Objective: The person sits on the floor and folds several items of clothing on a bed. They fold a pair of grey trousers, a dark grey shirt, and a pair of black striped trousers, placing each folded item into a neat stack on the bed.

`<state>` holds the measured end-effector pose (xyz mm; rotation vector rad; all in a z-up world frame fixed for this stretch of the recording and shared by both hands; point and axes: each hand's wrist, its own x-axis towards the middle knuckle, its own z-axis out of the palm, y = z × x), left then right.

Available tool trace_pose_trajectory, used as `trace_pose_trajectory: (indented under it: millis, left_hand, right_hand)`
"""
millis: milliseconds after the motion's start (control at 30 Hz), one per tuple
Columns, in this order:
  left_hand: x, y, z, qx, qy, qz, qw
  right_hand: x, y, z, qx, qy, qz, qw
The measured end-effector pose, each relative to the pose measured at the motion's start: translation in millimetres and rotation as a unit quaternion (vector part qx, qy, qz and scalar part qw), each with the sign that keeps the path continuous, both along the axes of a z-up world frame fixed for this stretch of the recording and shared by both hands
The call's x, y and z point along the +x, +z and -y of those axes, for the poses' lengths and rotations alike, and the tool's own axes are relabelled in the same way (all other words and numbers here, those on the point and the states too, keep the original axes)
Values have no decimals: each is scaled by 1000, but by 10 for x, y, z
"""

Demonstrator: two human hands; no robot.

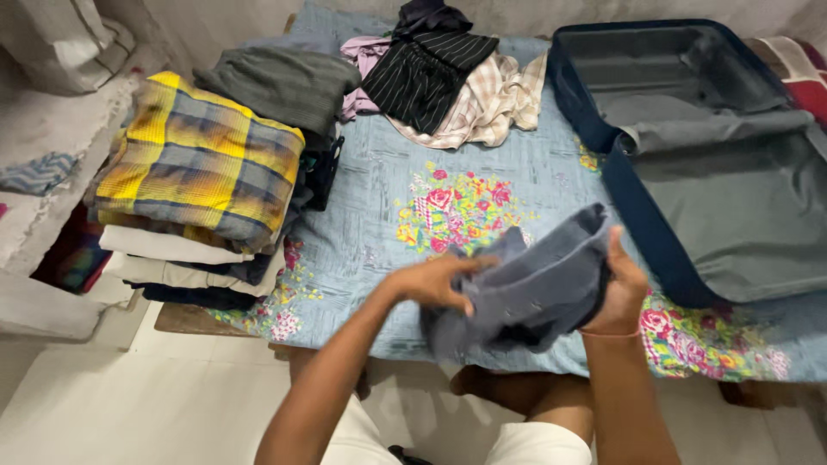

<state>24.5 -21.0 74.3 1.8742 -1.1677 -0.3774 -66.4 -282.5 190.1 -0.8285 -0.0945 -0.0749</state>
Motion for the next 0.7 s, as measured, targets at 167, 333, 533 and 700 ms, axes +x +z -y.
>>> trace_pose_trajectory:
  millis: [167, 333, 533, 700]
  left_hand:
    - [-729, -56, 382, -102, 50, -99, 989]
    - [-476, 574, 202, -123, 317, -3, 940]
    - [-407, 1503, 873, -190, 313, 24, 930]
    - [-664, 1716, 1714, -431, 177, -288, 837]
  right_hand:
    - [-162, 516, 84, -131, 57, 103, 984]
    - [392, 851, 957, -460, -63, 99, 880]
    - [1011, 1275, 1805, -727, -285, 71, 621]
    - [1773, 1315, 1470, -762, -403, 161, 481]
